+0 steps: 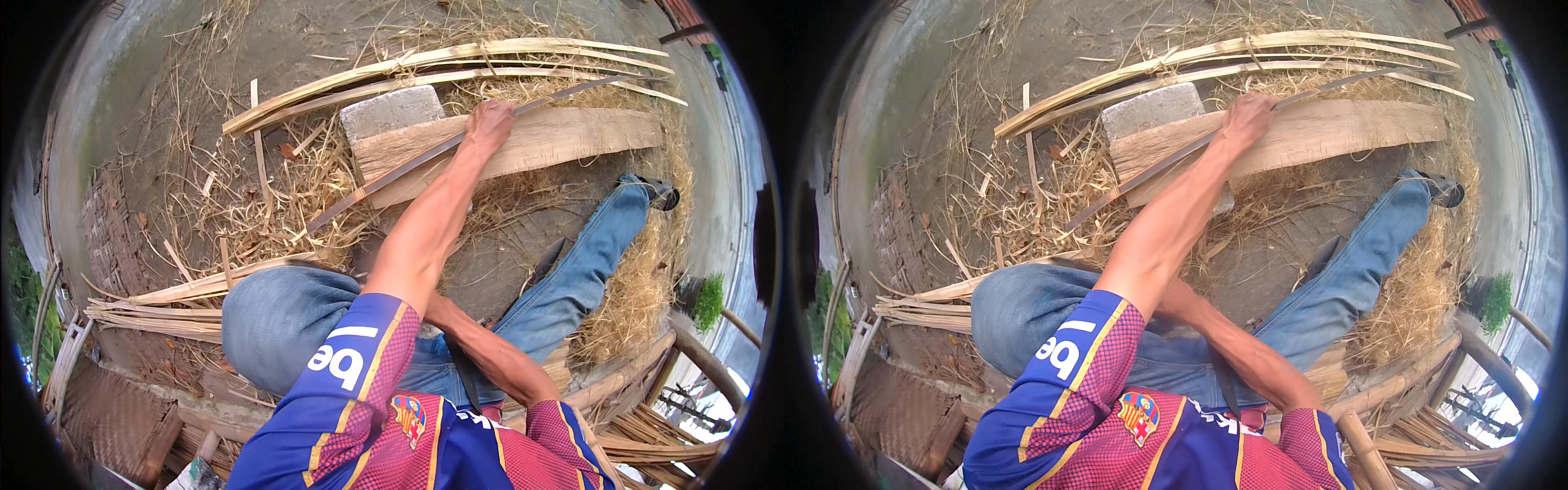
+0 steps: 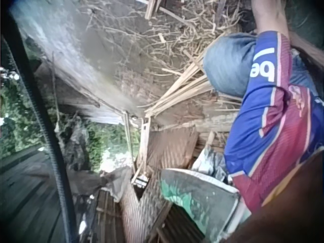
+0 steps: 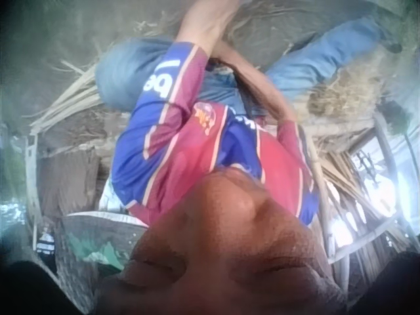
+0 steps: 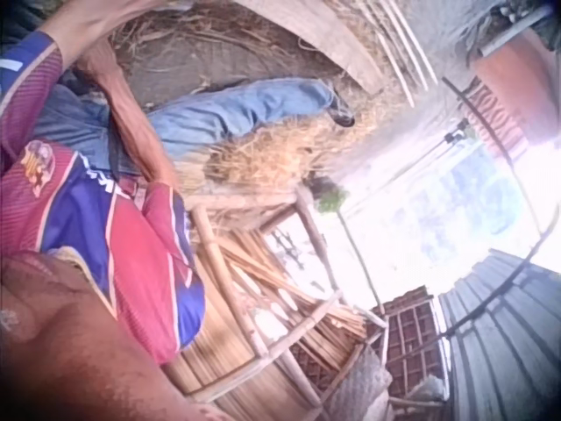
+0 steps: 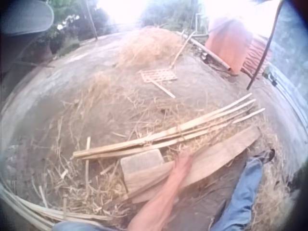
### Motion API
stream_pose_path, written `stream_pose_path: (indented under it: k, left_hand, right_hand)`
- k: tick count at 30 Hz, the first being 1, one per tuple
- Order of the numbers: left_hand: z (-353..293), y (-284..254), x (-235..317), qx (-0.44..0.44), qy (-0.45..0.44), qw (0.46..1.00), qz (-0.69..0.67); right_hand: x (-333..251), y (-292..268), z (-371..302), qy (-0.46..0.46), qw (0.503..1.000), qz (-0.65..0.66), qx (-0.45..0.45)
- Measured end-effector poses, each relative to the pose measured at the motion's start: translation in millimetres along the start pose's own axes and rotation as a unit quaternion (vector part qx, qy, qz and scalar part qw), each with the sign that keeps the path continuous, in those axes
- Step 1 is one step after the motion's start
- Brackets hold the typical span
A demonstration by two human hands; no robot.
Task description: The person splits long bamboo strips into thinner slats using a machete on a wooden block. They repeatedly strike the bamboo, adjust the pieces, and stack the finished slats on the ground.
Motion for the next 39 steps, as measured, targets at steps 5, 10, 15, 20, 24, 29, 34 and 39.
stream_pose_path:
  k: [5,10,15,20,24,29,34,39]
  left_hand:
    - [-14,-8,14,-0.018,0.068,0.996,0.047]
    - [3,-103,8,-0.282,0.008,0.943,0.179]
    - [-45,-226,-52,-0.432,-0.074,0.878,0.193]
    - [-207,-191,-144,-0.336,-0.134,0.921,0.142]
    - [-263,-147,-150,-0.210,-0.246,0.916,-0.239]
    - [-296,-135,-141,-0.280,-0.372,0.824,-0.323]
    - [-322,-156,-156,-0.323,-0.363,0.822,-0.298]
    - [-351,-172,-176,-0.277,-0.427,0.813,-0.283]
  right_hand:
    - [-62,-48,-5,-0.042,0.983,-0.094,0.150]
    - [-35,-121,-79,0.105,0.937,0.079,0.325]
    - [-50,-173,-127,-0.010,0.815,0.288,0.503]
    - [-103,-202,-121,-0.056,0.825,-0.279,0.488]
    - [-83,-232,-89,0.014,0.762,-0.451,0.464]
    - [-76,-162,-45,0.057,0.869,-0.421,0.254]
    - [-44,-262,-71,0.024,0.795,-0.416,0.441]
    - [-86,-176,-47,-0.063,0.826,-0.503,0.246]
Point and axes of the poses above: each hand's wrist, its own z-axis towards the middle knuckle, its own y-axis out of the palm, x = y × z, the point moved 7 cm from there along z, towards the middle knuckle, and after that the axes turned 2 degrees about x, right-handed, at the moved point
